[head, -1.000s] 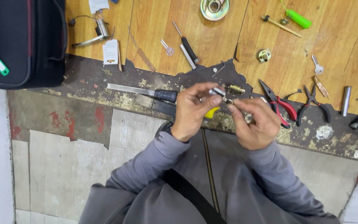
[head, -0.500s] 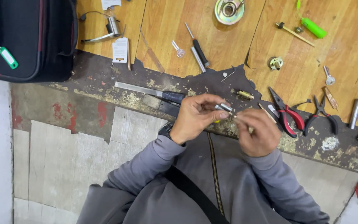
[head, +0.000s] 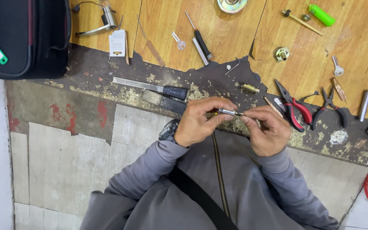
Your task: The person assembles a lock cylinder by inserting a small metal pin into the cylinder body, then uses pliers to press and secure the pin. They insert a key to test the mechanism, remove the pin again, and finally insert the brass core into the cylinder housing.
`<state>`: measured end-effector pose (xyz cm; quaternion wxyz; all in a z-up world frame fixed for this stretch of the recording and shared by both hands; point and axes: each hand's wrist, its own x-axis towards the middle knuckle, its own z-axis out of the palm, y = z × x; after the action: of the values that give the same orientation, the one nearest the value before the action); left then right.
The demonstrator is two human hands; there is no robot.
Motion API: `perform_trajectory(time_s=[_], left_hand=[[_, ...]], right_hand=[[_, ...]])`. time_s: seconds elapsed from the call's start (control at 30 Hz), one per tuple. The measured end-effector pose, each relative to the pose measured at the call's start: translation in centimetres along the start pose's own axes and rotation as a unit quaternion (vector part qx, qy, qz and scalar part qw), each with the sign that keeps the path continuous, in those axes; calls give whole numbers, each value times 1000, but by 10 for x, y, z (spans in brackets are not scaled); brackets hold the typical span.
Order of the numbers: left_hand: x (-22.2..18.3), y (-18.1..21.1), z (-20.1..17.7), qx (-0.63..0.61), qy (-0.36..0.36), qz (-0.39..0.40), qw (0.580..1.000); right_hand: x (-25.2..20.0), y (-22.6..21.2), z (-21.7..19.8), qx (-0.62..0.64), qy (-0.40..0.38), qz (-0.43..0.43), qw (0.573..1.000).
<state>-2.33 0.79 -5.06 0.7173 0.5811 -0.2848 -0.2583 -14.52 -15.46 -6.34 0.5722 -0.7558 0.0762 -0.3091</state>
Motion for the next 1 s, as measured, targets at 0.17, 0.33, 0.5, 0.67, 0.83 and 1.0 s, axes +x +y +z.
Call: perform_trajectory(time_s=[0.17, 0.33, 0.5, 0.67, 0.83, 1.0], left_hand=[[-18, -20, 8, -45, 19, -36, 998], [-26, -24, 18, -30, 40, -34, 998], [-28, -24, 23, -38, 76, -28, 996], [-25, -29, 16, -25, 78, -15, 997], [-20, -25, 12, -26, 76, -46, 996], [-13, -33, -39, -3, 153, -66, 986]], right_hand=[[-19, 0, 4, -65, 23, -34, 997], [-27, 4, 1, -20, 22, 11, 999], [-34, 12, 0, -28, 38, 40, 998], [-16, 9, 9, -40, -19, 45, 998], [-15, 17, 5, -42, -19, 31, 998], [0, 38, -55, -194, -4, -28, 981]])
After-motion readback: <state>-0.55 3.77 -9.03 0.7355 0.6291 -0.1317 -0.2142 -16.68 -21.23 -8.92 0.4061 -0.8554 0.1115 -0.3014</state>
